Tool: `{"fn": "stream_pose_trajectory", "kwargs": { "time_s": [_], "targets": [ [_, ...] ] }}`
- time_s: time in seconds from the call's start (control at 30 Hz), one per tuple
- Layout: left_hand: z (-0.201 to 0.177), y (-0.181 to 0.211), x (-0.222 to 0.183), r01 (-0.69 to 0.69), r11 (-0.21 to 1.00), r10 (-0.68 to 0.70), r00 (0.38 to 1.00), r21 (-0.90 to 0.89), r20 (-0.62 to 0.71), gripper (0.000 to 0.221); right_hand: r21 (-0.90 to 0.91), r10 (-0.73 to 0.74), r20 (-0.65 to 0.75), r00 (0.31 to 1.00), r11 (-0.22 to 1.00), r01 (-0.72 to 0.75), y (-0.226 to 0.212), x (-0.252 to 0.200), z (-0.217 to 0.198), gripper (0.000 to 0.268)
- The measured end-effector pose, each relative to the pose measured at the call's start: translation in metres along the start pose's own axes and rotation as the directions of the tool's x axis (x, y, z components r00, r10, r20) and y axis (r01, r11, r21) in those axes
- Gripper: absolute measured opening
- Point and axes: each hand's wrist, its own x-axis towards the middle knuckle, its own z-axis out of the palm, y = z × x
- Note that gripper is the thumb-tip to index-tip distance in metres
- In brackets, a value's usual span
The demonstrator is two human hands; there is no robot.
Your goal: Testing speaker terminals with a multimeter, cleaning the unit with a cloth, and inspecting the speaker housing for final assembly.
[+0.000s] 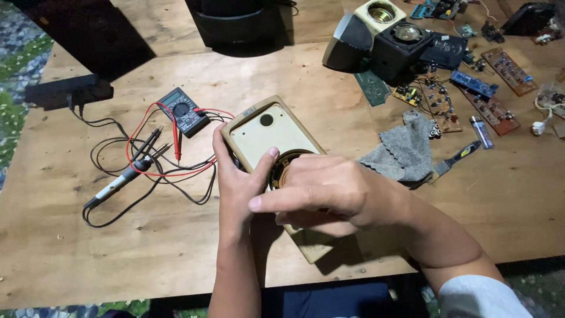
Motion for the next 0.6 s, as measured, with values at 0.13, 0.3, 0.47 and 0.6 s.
{"fn": "stream_pose_trajectory", "kwargs": {
  "time_s": [0.13, 0.3, 0.47, 0.6],
  "targets": [
    [-0.001, 0.006, -0.003, 0.066, 0.997, -0.066, 0.998, 0.03, -0.006, 0.087, 0.075, -0.001, 0.005, 1.0, 0.997, 0.001, 0.004, 0.0, 0.0, 0.032],
    [-0.001, 0.007, -0.003, 0.05, 0.999, -0.05, 0.999, 0.014, 0.004, 0.088, 0.034, -0.006, -0.025, 1.0, 0.999, 0.007, 0.002, 0.001, -0.004, 0.029],
    [-0.003, 0.003, -0.002, 0.012, 0.999, -0.013, 1.0, 0.048, 0.015, 0.085, 0.137, -0.007, 0.033, 0.999, 0.991, 0.003, 0.002, 0.003, -0.012, 0.033],
    [-0.001, 0.007, -0.003, -0.002, 1.0, 0.002, 0.999, -0.019, 0.045, 0.08, 0.094, 0.016, 0.008, 1.0, 0.995, -0.016, -0.001, -0.001, -0.015, 0.027]
  ]
}}
